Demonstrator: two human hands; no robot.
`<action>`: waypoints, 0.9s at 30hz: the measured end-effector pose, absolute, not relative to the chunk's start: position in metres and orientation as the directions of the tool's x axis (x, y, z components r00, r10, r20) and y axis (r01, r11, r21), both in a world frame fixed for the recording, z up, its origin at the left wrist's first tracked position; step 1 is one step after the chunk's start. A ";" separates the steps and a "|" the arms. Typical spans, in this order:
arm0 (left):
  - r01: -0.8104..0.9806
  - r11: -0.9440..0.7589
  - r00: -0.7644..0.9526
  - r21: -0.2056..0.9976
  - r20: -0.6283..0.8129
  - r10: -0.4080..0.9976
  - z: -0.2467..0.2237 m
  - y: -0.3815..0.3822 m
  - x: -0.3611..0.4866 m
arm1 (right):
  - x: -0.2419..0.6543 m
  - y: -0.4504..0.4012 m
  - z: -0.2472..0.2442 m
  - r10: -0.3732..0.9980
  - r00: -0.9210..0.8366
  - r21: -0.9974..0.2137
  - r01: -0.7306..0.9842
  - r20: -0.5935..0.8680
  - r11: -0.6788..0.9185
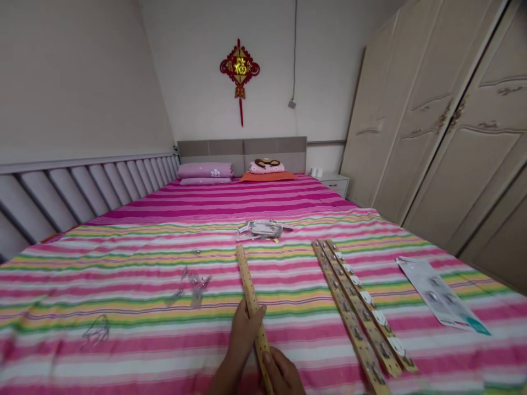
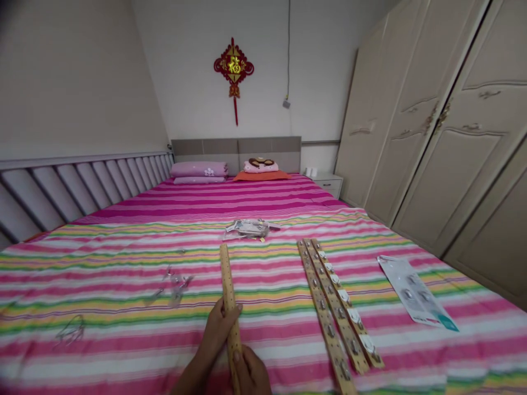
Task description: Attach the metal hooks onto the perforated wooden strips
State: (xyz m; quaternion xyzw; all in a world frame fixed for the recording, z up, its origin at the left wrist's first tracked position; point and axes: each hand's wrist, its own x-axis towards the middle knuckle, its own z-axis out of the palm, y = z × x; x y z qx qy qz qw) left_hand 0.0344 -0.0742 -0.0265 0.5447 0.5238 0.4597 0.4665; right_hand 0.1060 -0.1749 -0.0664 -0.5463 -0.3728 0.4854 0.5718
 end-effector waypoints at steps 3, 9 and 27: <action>0.250 -0.081 0.000 0.965 0.084 0.997 -0.028 -0.070 0.034 | 0.107 -0.171 -0.073 0.972 0.234 -0.996 -0.090 -0.031 -0.010; 0.511 -0.153 -0.079 0.846 0.224 0.971 -0.034 -0.075 0.038 | 0.106 -0.175 -0.085 0.978 0.203 -0.997 -0.050 0.042 0.054; 0.841 -0.078 -0.059 0.536 0.233 0.971 -0.042 -0.033 0.004 | 0.262 -0.272 -0.042 0.525 0.827 -0.975 0.219 0.203 0.032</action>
